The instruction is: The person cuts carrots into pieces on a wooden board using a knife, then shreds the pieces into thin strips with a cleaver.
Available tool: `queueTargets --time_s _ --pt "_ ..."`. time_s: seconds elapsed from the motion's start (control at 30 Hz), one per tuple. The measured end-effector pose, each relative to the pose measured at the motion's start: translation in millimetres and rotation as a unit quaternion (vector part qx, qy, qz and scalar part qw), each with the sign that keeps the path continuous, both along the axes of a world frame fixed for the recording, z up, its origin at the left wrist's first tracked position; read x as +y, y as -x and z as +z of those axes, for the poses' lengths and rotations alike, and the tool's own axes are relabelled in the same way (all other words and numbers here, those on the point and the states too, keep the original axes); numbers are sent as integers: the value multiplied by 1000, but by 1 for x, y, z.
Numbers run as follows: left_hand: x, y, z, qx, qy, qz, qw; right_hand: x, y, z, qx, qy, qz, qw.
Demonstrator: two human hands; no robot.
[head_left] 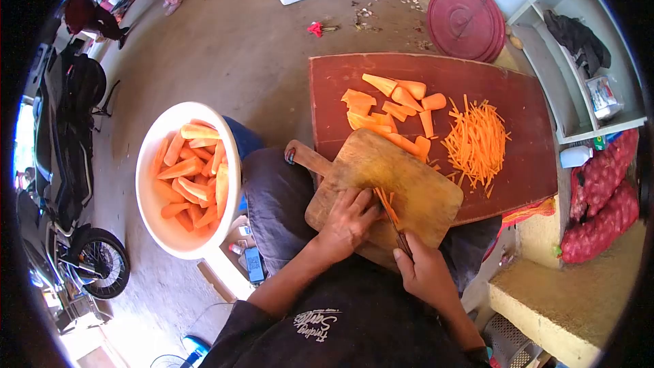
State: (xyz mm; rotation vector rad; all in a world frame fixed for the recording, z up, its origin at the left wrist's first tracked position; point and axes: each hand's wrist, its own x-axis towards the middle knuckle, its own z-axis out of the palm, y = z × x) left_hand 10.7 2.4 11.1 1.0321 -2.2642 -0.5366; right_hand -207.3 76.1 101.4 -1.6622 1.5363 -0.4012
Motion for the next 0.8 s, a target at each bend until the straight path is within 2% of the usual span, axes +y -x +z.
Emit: queueTargets --time_s 0.07,0.37,0.47,0.57,0.67,0.77,0.8 --pt "0 0 -5 16 -14 5 1000 -9 -3 -15 13 23 3 1000" --pt "4 0 -8 2 31 22 999 6 -2 0 -10 21 -17 1000" --pt "2 -3 -5 25 22 -1 999 -10 -9 -12 5 21 -18 1000" --pt "4 2 -2 28 24 24 999 -20 -9 -25 -24 102 -7 994" --pt "2 3 -8 32 30 31 999 -6 -2 6 -28 -12 -26 999" --pt "3 2 -9 42 33 28 998 1 -7 -7 -33 70 -27 997" --pt "4 2 -8 43 34 21 998 -2 -10 -10 -20 57 -25 998"
